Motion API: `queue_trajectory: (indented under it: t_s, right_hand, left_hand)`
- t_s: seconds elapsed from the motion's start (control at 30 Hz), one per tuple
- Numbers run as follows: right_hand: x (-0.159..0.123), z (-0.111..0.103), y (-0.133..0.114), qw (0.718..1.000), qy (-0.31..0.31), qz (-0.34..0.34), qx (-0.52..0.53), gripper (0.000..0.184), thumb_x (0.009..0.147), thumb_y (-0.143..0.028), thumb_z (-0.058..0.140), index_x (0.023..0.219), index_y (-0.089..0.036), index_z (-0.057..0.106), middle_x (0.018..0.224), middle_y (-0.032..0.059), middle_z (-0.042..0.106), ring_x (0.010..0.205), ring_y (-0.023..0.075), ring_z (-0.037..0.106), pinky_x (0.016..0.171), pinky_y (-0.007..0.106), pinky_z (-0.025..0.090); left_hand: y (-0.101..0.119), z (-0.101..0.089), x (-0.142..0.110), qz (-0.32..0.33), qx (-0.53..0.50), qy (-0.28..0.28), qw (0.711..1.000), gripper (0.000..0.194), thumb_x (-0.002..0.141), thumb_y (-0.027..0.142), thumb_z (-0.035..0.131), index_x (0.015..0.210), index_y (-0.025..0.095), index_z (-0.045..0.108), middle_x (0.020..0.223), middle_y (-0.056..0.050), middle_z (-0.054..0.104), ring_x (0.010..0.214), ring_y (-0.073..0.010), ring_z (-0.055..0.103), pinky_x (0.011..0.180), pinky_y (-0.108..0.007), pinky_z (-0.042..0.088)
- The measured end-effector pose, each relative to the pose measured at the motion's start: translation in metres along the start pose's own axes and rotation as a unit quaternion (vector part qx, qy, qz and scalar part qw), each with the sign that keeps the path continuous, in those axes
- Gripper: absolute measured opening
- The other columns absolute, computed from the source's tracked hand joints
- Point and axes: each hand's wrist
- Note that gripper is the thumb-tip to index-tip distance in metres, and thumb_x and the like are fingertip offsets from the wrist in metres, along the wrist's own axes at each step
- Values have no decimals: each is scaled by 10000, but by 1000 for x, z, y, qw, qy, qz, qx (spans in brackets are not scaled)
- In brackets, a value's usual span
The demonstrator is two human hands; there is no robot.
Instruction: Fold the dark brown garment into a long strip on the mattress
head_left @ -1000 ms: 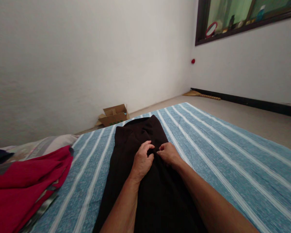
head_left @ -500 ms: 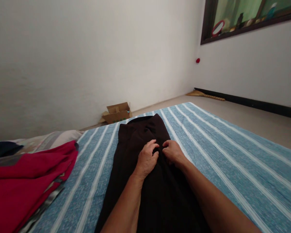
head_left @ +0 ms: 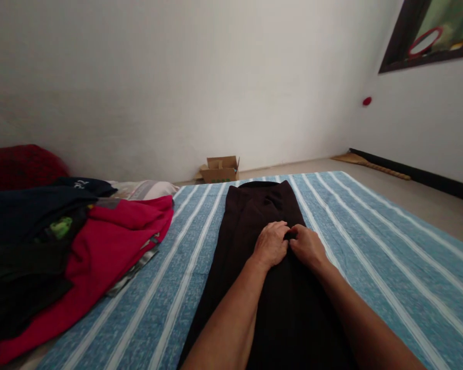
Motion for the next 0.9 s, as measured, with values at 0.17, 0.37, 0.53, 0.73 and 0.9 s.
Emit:
queue_trajectory:
  t_s: [0.17, 0.37, 0.53, 0.73, 0.9]
  right_hand:
    - [-13, -1, -9, 997, 12, 1, -81, 268, 824, -204, 454, 1054, -157, 584, 896, 111, 667, 867, 250, 628, 639, 287, 389]
    - [-56, -22, -28, 985, 26, -59, -160, 251, 911, -235, 363, 989, -158, 589, 972, 113, 628, 906, 236, 598, 693, 301, 399]
    - [-101, -19, -37, 958, 45, -250, -135, 309, 888, -341, 463, 1107, -162, 586, 1151, 116, 588, 1102, 256, 510, 931, 365, 376]
    - [-116, 8, -33, 966, -3, -230, -120, 683, 881, -593, 373, 1380, -127, 403, 1451, 178, 330, 1361, 320, 235, 1082, 469, 204]
    - [-114, 18, -23, 977, -46, -182, -99, 714, 884, -632, 297, 1425, -169, 337, 1488, 151, 266, 1377, 311, 193, 1090, 457, 197]
  left_hand:
    - [5, 0, 1, -27, -1, 2, 1000, 439, 755, 148, 575, 1192, 152, 527, 1253, -83, 570, 1133, -226, 519, 1002, -358, 408]
    - [12, -18, 5, -43, -30, -23, 998, 534, 797, 172, 534, 1308, 87, 404, 1289, -140, 538, 1179, -215, 507, 996, -332, 414]
    - [11, -53, -18, 12, -8, -2, 1000, 450, 848, 190, 456, 1291, 114, 441, 1398, -119, 443, 1304, -181, 380, 1095, -307, 276]
    - [-8, -62, -60, -129, 111, -65, 983, 553, 913, 396, 358, 1362, 74, 367, 1492, -187, 256, 1394, -284, 162, 1100, -465, 199]
    - [-17, -43, -68, -183, 105, -107, 972, 684, 897, 557, 282, 1425, 122, 285, 1523, -176, 149, 1406, -297, 65, 1094, -515, 154]
Point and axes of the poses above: each hand's wrist, its own x-axis towards the middle knuckle, its own z-axis out of the palm, y = z × x
